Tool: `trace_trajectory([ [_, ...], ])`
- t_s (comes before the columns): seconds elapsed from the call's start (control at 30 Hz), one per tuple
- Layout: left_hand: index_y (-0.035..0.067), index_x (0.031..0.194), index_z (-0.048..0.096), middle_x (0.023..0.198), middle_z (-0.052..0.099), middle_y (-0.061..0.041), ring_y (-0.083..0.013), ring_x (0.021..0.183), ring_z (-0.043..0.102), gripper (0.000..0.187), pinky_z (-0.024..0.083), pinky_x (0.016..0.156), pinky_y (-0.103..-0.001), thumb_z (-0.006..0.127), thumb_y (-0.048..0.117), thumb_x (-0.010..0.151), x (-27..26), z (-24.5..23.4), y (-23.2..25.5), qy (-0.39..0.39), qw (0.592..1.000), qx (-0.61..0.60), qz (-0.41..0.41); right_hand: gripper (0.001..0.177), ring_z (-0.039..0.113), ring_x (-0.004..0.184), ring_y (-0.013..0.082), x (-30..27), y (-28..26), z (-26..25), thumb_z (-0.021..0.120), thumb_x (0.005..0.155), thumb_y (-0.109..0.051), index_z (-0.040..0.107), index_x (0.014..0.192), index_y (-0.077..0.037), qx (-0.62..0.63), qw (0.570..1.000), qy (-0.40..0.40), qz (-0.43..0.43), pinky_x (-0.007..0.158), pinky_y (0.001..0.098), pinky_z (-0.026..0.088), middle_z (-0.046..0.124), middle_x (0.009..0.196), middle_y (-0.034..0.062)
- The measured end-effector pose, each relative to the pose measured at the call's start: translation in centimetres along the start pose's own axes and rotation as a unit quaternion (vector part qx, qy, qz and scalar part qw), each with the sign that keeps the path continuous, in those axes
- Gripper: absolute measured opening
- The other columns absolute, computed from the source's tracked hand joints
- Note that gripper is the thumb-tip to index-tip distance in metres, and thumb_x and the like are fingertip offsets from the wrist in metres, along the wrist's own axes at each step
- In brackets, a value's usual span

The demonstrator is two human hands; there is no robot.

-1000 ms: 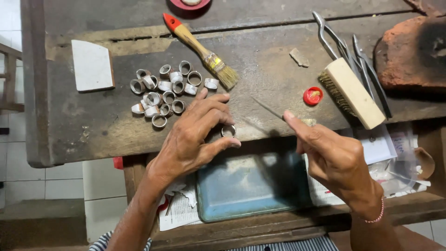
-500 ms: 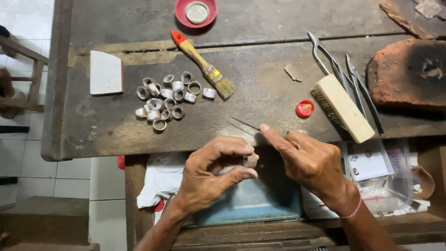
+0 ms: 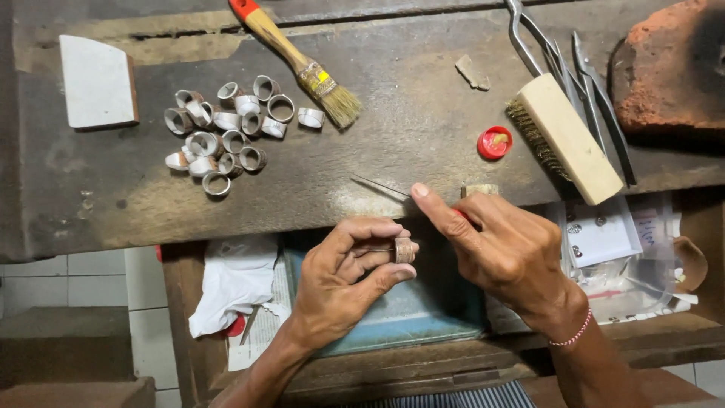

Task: The person is using a needle file to smooth and shape the edges of a metal ring at a jewelry workbench.

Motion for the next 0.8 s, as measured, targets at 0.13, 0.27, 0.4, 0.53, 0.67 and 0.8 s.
trace_trajectory([
  [0.13, 0.0, 0.118, 0.062, 0.116, 0.073, -0.017, -0.0222, 0.107, 0.077, 0.037, 0.065, 0.102, -0.034, 0.079, 0.002, 0.085, -0.3, 0.4, 0.3, -0.004, 0.999, 0.047, -0.009, 0.042, 0.054, 0.064, 0.0189, -0.3, -0.1, 0.1, 0.05, 0.106, 0.007, 0.069, 0.137, -0.011, -0.016, 1.0, -0.018, -0.002, 0.059, 0.0313, 0.042, 0.059, 0.081, -0.0007],
  [0.27, -0.002, 0.127, 0.061, 0.124, 0.07, -0.021, -0.0252, 0.106, 0.076, 0.032, 0.064, 0.101, -0.035, 0.066, 0.006, 0.096, -0.8, 0.9, -0.4, -0.055, 0.997, -0.038, -0.046, 0.039, 0.054, 0.065, 0.019, -0.5, -0.3, 0.2, 0.05, 0.108, 0.005, 0.068, 0.139, -0.011, -0.027, 0.999, -0.026, -0.008, 0.061, 0.0311, 0.044, 0.06, 0.083, 0.0005],
  [0.4, -0.002, 0.135, 0.058, 0.122, 0.073, -0.025, -0.0309, 0.101, 0.079, 0.037, 0.062, 0.099, -0.036, 0.055, 0.017, 0.104, -0.6, 0.9, -0.5, -0.076, 0.991, -0.079, -0.073, 0.037, 0.054, 0.065, 0.0176, -0.5, -0.4, 0.3, 0.046, 0.11, -0.002, 0.068, 0.138, -0.012, -0.03, 0.999, -0.037, -0.008, 0.062, 0.0301, 0.044, 0.059, 0.084, -0.0012],
  [0.53, 0.004, 0.129, 0.065, 0.123, 0.078, -0.015, -0.0224, 0.104, 0.081, 0.034, 0.055, 0.082, -0.024, 0.049, 0.022, 0.105, -0.5, 0.5, -0.7, -0.067, 0.988, -0.043, -0.134, 0.037, 0.056, 0.066, 0.0174, -0.7, -0.2, 0.5, 0.048, 0.11, -0.002, 0.07, 0.137, -0.013, -0.02, 0.999, -0.033, 0.004, 0.061, 0.0299, 0.042, 0.061, 0.085, -0.0019],
  [0.67, 0.004, 0.125, 0.068, 0.116, 0.079, -0.017, -0.023, 0.1, 0.082, 0.028, 0.062, 0.084, -0.027, 0.053, 0.013, 0.103, -0.6, 0.7, -1.1, -0.053, 0.989, -0.043, -0.132, 0.041, 0.055, 0.065, 0.0179, -0.7, -0.3, 0.5, 0.05, 0.107, 0.007, 0.069, 0.137, -0.012, -0.026, 0.999, -0.024, 0.0, 0.06, 0.0308, 0.043, 0.061, 0.084, -0.0004],
  [0.8, -0.003, 0.118, 0.066, 0.114, 0.077, -0.019, -0.0258, 0.093, 0.079, 0.024, 0.066, 0.087, -0.031, 0.053, 0.012, 0.104, -0.3, 0.6, -0.9, -0.031, 0.993, -0.074, -0.086, 0.039, 0.054, 0.065, 0.018, -0.8, -0.3, 0.6, 0.054, 0.108, 0.008, 0.069, 0.138, -0.012, -0.031, 0.999, -0.028, 0.001, 0.06, 0.0306, 0.042, 0.06, 0.083, -0.001],
])
Point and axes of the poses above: each hand's wrist, its own x-axis towards the middle knuckle, its own z-axis out of the palm, y = z × x, the point moved 4 cm from there along x, towards the middle knuckle
